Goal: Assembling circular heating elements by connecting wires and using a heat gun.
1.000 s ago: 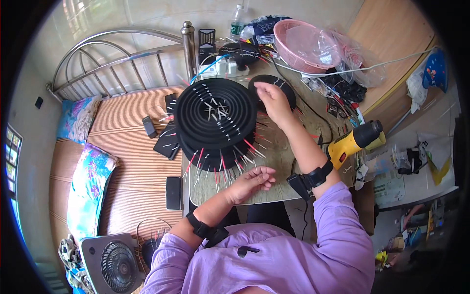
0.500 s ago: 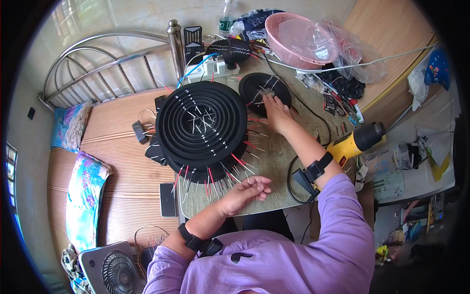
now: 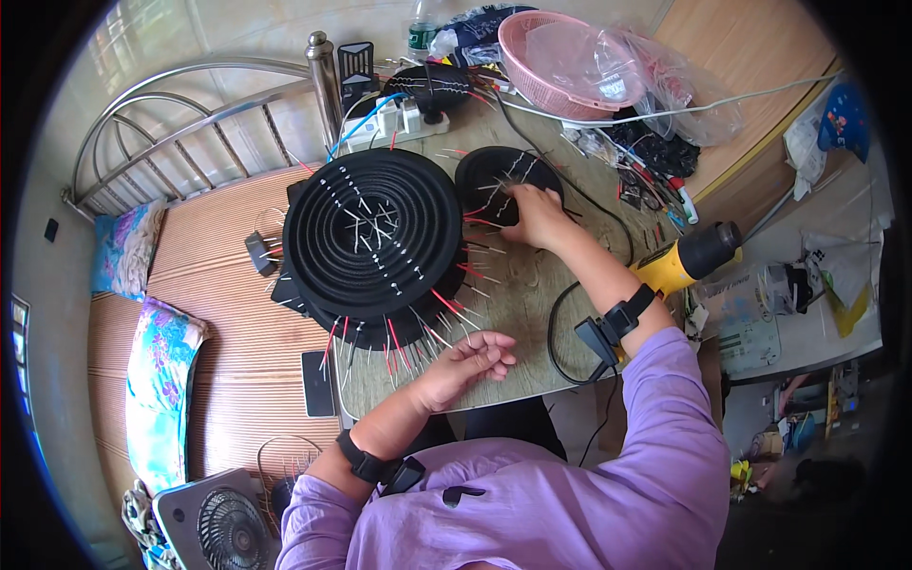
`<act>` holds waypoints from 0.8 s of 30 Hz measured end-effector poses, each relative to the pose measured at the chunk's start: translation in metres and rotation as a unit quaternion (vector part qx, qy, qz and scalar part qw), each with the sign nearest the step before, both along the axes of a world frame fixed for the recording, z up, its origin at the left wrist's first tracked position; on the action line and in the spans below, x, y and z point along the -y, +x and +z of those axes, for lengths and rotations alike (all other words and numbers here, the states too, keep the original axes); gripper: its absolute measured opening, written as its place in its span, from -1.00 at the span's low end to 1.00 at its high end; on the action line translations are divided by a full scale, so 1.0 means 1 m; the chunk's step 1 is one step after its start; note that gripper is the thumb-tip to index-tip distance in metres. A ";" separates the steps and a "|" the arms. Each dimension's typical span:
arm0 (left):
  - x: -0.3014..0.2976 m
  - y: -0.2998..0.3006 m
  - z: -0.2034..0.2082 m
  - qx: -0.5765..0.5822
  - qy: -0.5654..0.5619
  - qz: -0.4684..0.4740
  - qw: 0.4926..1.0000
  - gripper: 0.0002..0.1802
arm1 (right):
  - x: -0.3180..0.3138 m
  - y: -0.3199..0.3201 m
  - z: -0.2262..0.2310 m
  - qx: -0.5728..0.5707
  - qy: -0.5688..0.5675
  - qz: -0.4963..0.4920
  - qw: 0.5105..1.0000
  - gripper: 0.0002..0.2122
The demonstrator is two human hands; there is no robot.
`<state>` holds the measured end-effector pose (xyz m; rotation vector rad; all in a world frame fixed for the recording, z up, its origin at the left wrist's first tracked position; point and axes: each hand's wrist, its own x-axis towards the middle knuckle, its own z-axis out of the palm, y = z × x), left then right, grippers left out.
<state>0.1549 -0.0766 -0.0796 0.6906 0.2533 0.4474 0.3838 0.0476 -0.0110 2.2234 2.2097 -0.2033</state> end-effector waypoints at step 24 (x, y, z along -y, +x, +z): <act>0.004 0.000 -0.001 -0.007 0.012 0.023 1.000 -0.68 | 0.135 0.042 0.088 -0.556 0.446 -0.012 0.701 -0.72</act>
